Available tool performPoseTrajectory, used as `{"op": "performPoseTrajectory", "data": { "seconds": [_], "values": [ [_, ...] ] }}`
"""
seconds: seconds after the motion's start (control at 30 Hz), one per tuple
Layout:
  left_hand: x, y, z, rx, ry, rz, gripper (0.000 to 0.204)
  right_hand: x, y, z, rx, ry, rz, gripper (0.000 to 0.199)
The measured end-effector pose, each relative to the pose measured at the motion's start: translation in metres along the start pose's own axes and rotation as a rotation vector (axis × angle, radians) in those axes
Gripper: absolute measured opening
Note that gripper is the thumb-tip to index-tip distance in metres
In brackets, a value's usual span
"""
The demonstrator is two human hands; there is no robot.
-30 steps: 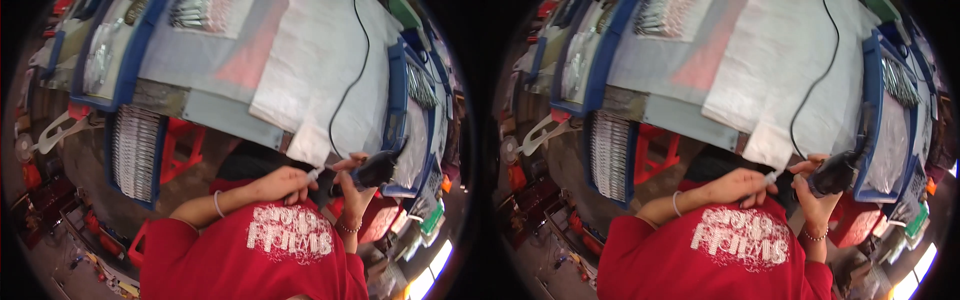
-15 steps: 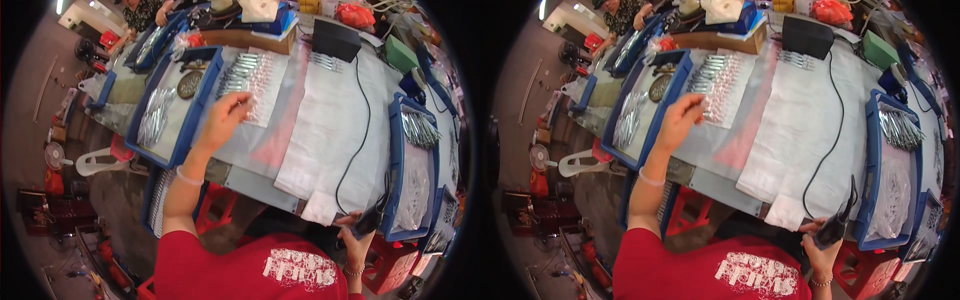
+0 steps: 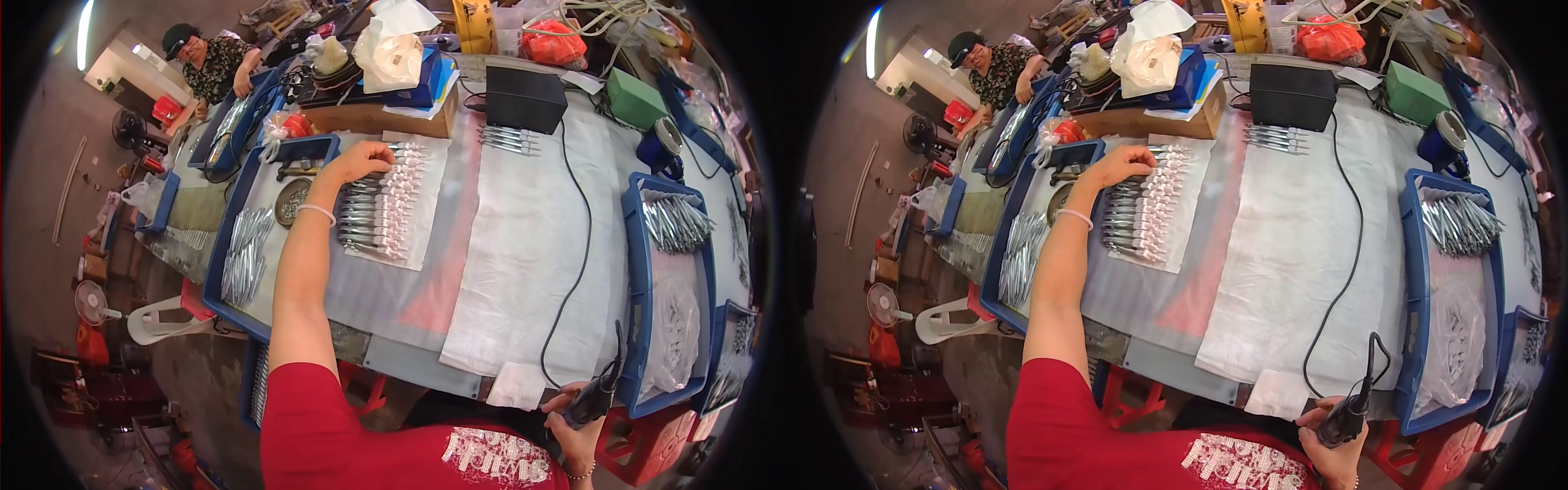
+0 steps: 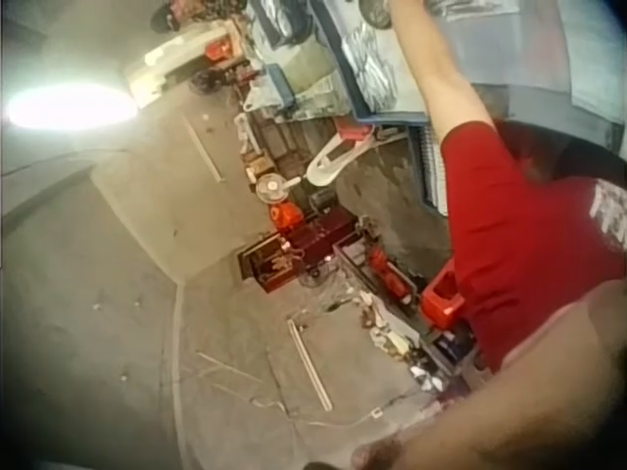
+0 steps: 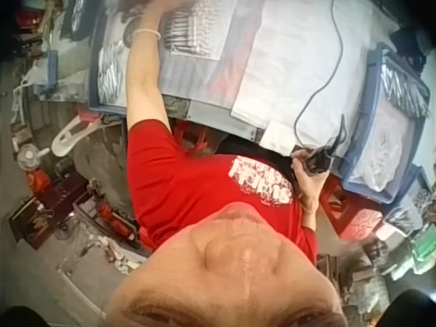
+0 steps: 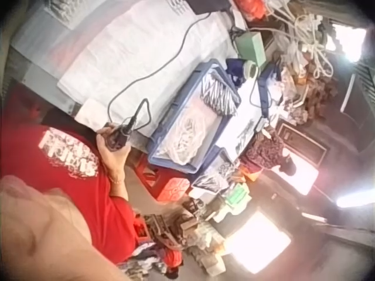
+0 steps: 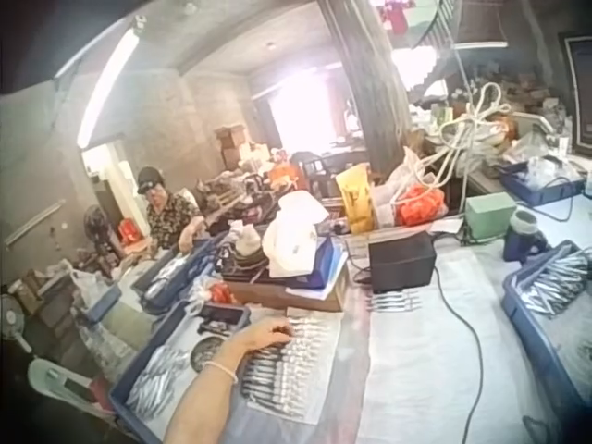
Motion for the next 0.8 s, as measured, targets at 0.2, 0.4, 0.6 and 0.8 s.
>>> {"op": "performPoseTrajectory", "data": {
  "seconds": [0.2, 0.4, 0.6, 0.8],
  "values": [
    [-0.002, -0.015, 0.005, 0.31, -0.018, -0.167, 0.017, 0.006, -0.001, -0.009, -0.035, 0.031, -0.036, 0.045],
    [-0.005, -0.02, 0.001, 0.392, -0.045, -0.188, 0.019, 0.0, 0.003, -0.007, -0.018, 0.045, 0.012, 0.046],
    [0.011, -0.087, -0.026, 0.349, -0.179, -0.328, 0.015, -0.004, 0.006, 0.0, -0.007, 0.048, 0.0, 0.045],
    [0.072, -0.15, -0.137, 0.439, -0.008, -0.545, 0.014, -0.004, 0.008, 0.007, 0.094, 0.044, -0.041, 0.043]
  ]
}}
Point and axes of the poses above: each hand's wrist, its own x-axis towards the middle knuckle, its own z-axis out of the back of the hand, y = z × x, the point moved 8 cm from there along x, towards the middle knuckle, and after that the axes turned 8 degrees about -z, right-handed, at the moved point
